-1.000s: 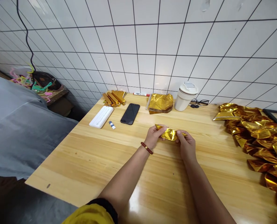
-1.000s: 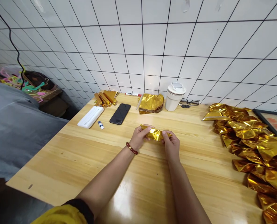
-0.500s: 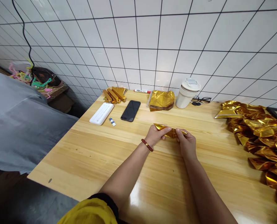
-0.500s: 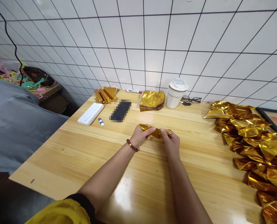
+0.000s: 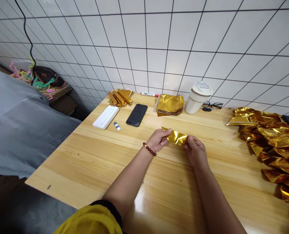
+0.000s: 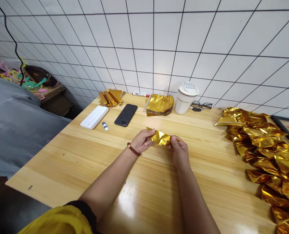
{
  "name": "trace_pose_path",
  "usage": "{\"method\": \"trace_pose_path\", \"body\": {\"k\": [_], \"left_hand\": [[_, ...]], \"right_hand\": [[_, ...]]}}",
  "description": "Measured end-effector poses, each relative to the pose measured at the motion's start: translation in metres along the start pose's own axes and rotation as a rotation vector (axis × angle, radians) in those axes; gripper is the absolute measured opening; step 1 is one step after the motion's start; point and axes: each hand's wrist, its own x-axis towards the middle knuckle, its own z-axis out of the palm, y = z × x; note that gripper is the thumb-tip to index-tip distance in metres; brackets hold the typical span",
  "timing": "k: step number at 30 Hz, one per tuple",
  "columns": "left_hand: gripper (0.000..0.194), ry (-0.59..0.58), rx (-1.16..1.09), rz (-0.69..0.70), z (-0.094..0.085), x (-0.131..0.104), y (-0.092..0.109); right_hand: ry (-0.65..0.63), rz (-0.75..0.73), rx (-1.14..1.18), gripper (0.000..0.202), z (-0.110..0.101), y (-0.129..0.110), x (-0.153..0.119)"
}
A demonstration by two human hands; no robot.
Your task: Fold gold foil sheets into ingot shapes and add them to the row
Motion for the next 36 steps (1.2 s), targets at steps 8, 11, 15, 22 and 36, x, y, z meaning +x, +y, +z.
{"method": "trace_pose_path", "body": {"k": [8, 11, 15, 22, 36], "left_hand": [[0.037, -0.052, -0.137, -0.114, -0.006, 0.0, 0.001], [0.033, 0.043, -0.212, -0.008, -0.008, 0.004, 0.003], [0.023, 0.138, -0.282, 0.029, -0.008, 0.005, 0.005], [0.052, 0.114, -0.084, 0.048, 0.001, 0.002, 0.0], [0.039, 0.105, -0.002, 0.108, 0.004, 0.003, -0.008]], "right_hand": [[0.133, 0.027, 0.1, 0.05, 0.002, -0.007, 0.002], [0.158, 0.007, 0.073, 0.056, 0.001, -0.003, 0.001], [0.041, -0.032, -0.053, 0.046, -0.001, 0.004, 0.0], [0.02, -0.08, -0.098, 0.04, -0.002, 0.005, 0.001], [0.202, 0.031, 0.104, 0.031, 0.005, -0.006, 0.003]]}}
